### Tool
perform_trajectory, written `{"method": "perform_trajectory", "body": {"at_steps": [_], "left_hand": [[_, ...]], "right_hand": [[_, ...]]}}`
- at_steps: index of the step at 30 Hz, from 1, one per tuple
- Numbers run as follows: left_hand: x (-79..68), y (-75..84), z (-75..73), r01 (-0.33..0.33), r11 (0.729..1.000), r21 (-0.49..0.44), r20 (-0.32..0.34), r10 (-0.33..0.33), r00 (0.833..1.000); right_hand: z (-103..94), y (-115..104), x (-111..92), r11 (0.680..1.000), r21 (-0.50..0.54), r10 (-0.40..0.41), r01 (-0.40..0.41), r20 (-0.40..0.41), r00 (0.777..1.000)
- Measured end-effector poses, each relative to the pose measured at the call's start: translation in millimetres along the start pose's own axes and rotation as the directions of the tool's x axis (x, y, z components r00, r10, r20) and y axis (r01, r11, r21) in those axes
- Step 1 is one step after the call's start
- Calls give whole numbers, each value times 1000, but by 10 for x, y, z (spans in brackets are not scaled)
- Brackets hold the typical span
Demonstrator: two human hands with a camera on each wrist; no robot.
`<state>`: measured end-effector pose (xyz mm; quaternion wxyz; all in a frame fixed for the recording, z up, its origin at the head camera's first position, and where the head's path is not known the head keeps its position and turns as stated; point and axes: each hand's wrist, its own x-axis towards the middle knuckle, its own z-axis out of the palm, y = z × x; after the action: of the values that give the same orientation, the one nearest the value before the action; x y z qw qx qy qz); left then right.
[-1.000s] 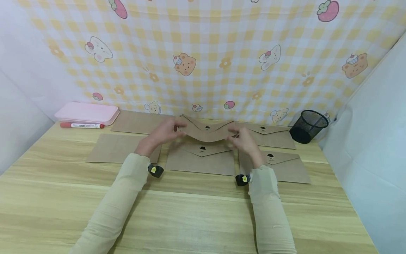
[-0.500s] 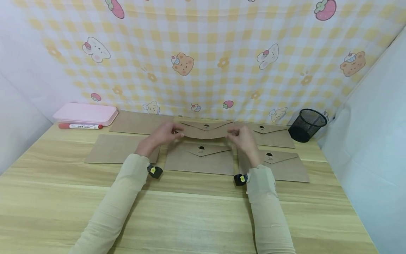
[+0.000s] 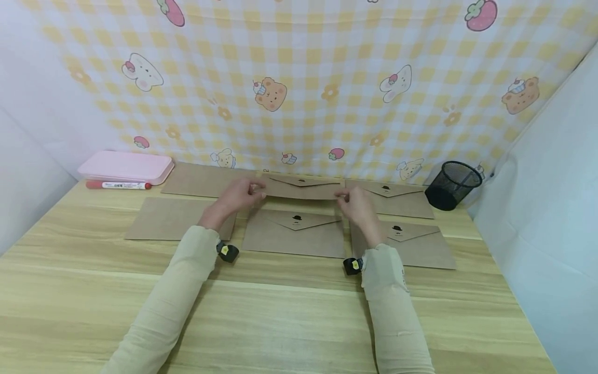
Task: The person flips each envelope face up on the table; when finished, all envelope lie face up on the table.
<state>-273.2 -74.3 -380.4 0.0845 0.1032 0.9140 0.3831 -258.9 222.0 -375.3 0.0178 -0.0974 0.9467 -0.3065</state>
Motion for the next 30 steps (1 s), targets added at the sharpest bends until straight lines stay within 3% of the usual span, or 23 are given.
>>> {"method": "perform_trajectory", "body": {"at_steps": [8,16,30], "left_hand": [[12,-17,1,17,999,42,-28,-15,999],[19,-23,30,14,998,57,18,-15,1000],[43,-16,41,48,991,124,84,-59,995]], "right_hand": [[38,-29,0,1000,16,15,-14,-64,998],[60,-5,-4,993,-71,-92,92,1,996],[63,39,19,995,-78,-56,57,13,998]]}}
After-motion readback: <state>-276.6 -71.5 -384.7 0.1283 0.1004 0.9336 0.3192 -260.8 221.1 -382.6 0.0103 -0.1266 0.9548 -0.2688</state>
